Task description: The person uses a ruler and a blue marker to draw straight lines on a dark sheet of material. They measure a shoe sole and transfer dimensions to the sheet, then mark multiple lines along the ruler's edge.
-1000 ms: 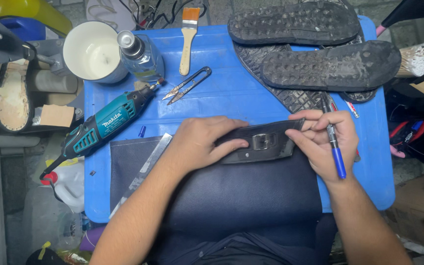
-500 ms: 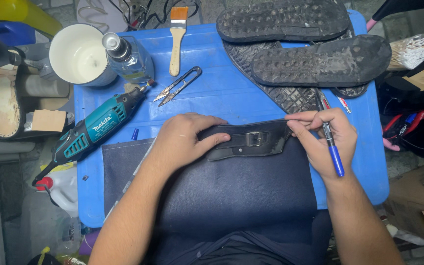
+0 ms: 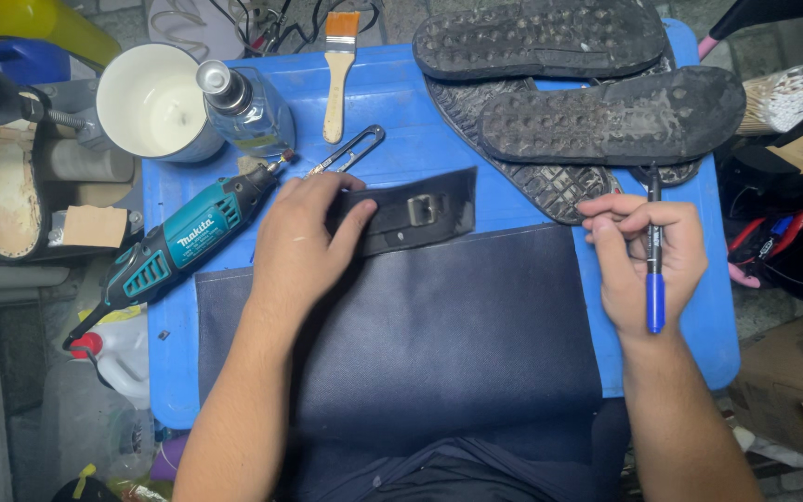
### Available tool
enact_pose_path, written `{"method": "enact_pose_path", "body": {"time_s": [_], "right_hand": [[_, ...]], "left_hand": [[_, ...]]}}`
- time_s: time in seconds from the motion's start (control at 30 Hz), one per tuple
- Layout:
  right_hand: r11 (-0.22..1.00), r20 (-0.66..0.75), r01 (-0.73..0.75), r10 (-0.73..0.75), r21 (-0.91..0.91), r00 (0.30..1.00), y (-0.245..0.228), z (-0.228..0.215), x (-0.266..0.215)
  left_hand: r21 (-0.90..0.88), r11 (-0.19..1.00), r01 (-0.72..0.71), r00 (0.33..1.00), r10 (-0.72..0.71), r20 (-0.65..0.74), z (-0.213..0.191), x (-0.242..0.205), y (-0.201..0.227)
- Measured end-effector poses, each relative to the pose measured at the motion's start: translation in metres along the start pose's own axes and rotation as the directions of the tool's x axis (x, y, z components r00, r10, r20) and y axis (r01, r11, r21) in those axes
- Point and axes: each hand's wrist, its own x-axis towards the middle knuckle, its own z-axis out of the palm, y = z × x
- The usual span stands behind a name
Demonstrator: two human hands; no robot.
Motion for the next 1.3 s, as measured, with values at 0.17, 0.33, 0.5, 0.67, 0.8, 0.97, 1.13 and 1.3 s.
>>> {"method": "enact_pose_path", "body": {"time_s": [0.17,0.33,0.5,0.67,0.8,0.97,1.13,1.3], "right_hand": [[1.0,-0.01,-0.005,0.006,0.017,1.0,0.004,-0.003,-0.004],[0.999,-0.021,-0.009,0.01,0.035,1.0,0.005,-0.004,-0.005],[1.0,-0.044,0.002,-0.001,0.03,0.999,0.007,-0.007,-0.006],[0.998,-0.065,0.018,-0.015,0.054,0.998,0.008,-0.014,-0.007],[0.999,-0.069,0.022,-0.02,0.038,0.997,0.007,-0.017,-0.007],[0.997,-0.102,0.011,-0.003,0.076,0.995,0.007,-0.02,-0.01],[0.997,-0.127,0.01,-0.001,0.072,0.992,0.001,-0.02,-0.007],[0.997,-0.138,-0.034,0.044,0.07,0.989,-0.003,-0.018,-0.006]], "left_hand": [[0.167,0.965,0.203,0.972,-0.179,-0.15,0.012,-0.001,-0.002],[0.246,0.954,0.169,0.974,-0.125,-0.187,0.023,-0.001,-0.004],[0.332,0.94,0.079,0.966,0.01,-0.257,0.028,-0.002,-0.007],[0.21,0.978,-0.015,0.983,0.053,-0.176,0.033,-0.003,-0.015],[0.124,0.983,-0.135,0.985,0.146,-0.087,0.035,-0.002,-0.014],[-0.004,0.988,-0.157,0.986,0.156,-0.054,0.034,0.002,-0.006],[0.016,0.989,-0.147,0.989,0.147,0.001,0.03,0.007,-0.003],[0.019,0.989,-0.148,0.989,0.148,0.017,0.027,0.008,-0.004]]}}
